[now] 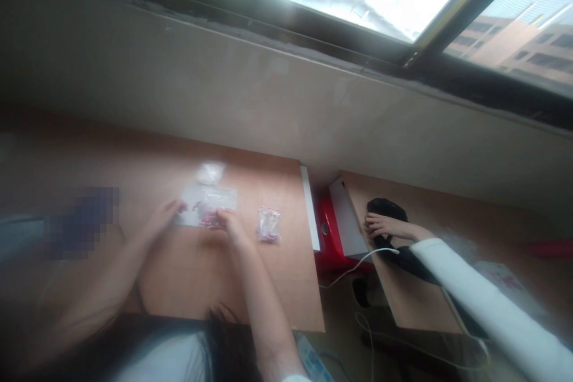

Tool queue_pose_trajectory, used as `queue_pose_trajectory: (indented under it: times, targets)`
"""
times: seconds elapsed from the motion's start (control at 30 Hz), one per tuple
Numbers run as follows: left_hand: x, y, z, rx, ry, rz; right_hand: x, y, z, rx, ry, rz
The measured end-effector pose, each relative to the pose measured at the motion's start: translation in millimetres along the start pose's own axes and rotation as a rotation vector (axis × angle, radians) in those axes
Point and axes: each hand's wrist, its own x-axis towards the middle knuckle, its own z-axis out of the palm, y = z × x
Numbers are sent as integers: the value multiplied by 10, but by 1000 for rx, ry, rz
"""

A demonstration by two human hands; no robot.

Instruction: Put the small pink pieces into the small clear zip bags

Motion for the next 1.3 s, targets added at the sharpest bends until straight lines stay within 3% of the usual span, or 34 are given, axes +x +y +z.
queue_pose_trajectory:
  times: [0.17,0.4,0.6,0.73,0.83,1.2,1.3]
  targets:
    - [-126,-312,28,186,-5,120,-47,-13,-36,-5,35,-44]
    - [-138,-370,33,282,4,199,-162,-84,-89,-4,203,-66]
    - [-170,-361,11,308,-12,194,-443,-90,-485,-76,571,-170]
    - [-185,-331,2,334,-35,191,-612,-45,-849,-316,842,-205]
    - [-191,-318,1,349,-29,176,-644,-25,-977,-601,965,-217]
    - [-200,-298,-13,340,-30,178,-602,-2,-966,-1098,1086,-220]
    - [-210,-281,-9,333,-22,193,-610,-13,-942,-1181,1227,-232]
